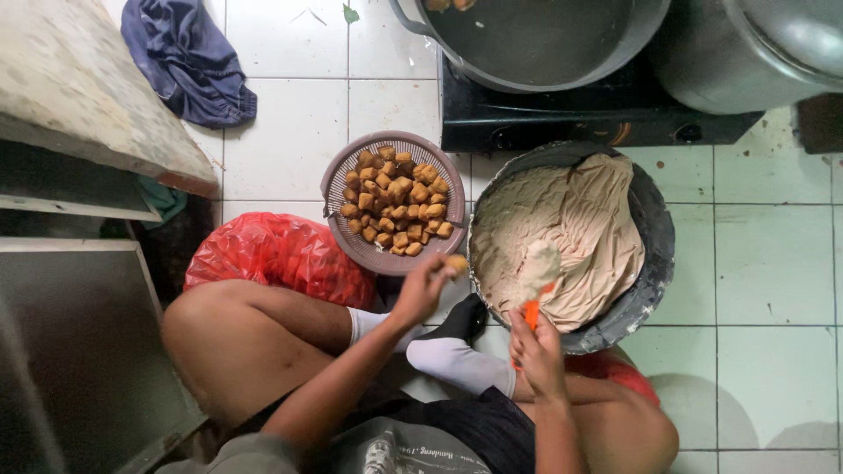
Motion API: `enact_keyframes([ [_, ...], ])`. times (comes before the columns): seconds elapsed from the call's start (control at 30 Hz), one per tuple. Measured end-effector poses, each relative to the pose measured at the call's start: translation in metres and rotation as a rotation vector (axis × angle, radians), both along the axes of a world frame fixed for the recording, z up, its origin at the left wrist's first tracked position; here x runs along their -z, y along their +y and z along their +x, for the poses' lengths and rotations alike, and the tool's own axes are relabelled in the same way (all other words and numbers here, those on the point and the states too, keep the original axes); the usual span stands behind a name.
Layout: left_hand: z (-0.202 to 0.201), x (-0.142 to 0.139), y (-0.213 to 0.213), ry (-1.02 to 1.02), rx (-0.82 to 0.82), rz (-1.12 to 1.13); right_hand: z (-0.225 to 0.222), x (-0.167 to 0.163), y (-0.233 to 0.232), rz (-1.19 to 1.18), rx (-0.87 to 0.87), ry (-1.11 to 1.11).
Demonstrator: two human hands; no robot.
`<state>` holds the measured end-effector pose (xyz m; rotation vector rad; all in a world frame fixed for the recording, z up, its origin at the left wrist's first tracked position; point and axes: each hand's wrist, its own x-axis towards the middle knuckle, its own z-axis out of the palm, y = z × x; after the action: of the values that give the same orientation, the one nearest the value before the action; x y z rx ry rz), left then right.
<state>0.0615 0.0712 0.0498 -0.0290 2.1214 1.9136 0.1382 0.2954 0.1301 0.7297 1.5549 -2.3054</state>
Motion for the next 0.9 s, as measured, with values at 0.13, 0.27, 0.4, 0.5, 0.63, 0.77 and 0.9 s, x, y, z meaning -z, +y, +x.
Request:
enact_keyframes([
  [0.13, 0.042, -0.047, 0.015, -0.109, 0.257, 0.436, -0.005, 0.001, -0.019, -0.063, 0.045, 0.056],
  [0.27, 0.048, -0.078, 0.034, 0.069, 0.263, 0.36, 0.005, -0.001, -0.01, -0.113, 0.043, 0.139],
  [0.4, 0.044, -0.099, 0.054, 0.04, 0.278, 0.358, 0.016, -0.003, 0.01, -0.116, 0.093, 0.157],
  [0.5, 0.04, -0.108, 0.062, 0.032, 0.318, 0.364, 0.023, -0.007, 0.019, -0.185, 0.11, 0.158],
  [0.63, 0.041, -0.116, 0.069, 0.011, 0.261, 0.265, 0.027, -0.017, 0.02, -0.092, 0.01, 0.183],
  [0.77, 0.056, -0.118, 0.08, 0.035, -0.044, 0.307, 0.02, -0.02, 0.009, -0.006, 0.083, 0.152],
  [0.9, 0.071, -0.114, 0.08, -0.175, -0.083, 0.398, 0.013, -0.022, -0.004, 0.061, 0.099, 0.175],
])
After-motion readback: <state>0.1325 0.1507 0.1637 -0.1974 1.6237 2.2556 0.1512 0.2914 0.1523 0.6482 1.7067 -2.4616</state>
